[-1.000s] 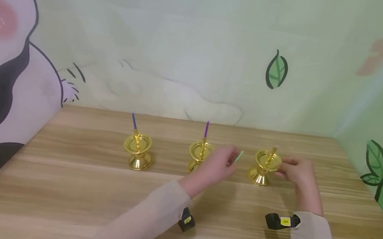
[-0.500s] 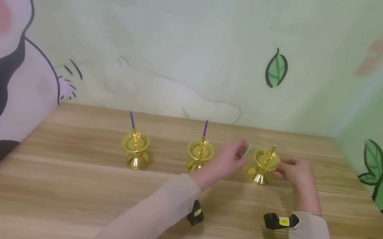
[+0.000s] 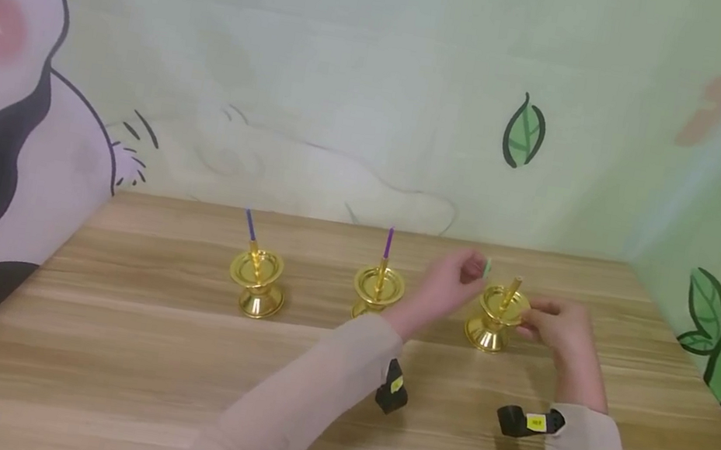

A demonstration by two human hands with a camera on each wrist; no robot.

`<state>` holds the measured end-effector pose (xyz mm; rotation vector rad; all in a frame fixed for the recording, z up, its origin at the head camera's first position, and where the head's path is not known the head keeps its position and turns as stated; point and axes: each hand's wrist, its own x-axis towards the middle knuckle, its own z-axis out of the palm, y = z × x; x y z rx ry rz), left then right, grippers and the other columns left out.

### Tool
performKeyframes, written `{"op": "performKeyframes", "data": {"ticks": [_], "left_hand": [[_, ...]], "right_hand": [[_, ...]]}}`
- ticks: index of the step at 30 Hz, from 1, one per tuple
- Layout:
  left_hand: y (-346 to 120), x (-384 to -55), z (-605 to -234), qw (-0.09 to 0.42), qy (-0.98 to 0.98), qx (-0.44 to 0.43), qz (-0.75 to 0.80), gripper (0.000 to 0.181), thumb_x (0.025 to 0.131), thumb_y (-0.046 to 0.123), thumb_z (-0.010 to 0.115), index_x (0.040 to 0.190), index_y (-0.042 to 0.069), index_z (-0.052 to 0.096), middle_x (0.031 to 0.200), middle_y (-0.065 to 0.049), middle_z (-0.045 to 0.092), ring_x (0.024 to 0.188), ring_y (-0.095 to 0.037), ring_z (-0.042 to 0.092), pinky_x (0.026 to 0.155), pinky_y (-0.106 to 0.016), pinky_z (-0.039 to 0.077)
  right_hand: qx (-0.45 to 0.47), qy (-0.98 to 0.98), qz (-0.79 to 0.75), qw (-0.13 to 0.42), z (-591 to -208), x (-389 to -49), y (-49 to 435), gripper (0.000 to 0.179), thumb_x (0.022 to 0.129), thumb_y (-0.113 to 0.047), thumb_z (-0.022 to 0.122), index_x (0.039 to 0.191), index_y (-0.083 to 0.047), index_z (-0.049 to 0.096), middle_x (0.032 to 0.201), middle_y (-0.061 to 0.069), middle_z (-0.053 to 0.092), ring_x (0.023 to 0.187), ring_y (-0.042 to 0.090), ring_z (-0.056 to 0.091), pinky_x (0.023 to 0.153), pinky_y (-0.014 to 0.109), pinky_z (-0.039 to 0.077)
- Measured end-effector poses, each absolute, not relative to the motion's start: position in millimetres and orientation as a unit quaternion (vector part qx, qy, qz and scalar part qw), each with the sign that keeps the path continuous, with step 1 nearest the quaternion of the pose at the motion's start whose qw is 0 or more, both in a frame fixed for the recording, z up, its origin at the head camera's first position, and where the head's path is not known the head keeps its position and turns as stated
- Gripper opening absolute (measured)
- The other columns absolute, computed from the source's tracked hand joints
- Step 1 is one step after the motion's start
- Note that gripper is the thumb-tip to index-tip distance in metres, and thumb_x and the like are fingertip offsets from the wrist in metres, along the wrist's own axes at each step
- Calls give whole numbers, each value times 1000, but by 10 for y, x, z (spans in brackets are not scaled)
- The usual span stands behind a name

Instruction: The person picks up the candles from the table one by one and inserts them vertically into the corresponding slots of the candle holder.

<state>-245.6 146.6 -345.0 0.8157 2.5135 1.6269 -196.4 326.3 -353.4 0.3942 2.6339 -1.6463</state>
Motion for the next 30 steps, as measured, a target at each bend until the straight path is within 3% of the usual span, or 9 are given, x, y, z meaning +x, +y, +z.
{"op": "performKeyframes", "data": {"ticks": [30], "left_hand": [[1844, -2511, -3237, -35, 786, 302, 539, 17, 92, 9, 61, 106, 2, 56, 104, -11, 66, 90, -15, 63, 76, -10, 49]], "right_hand": [[136, 832, -538, -5, -3520, -1970, 3240, 41, 93, -1, 51, 127, 22, 43, 119, 36, 54, 68, 1, 61, 71, 20, 58]]}}
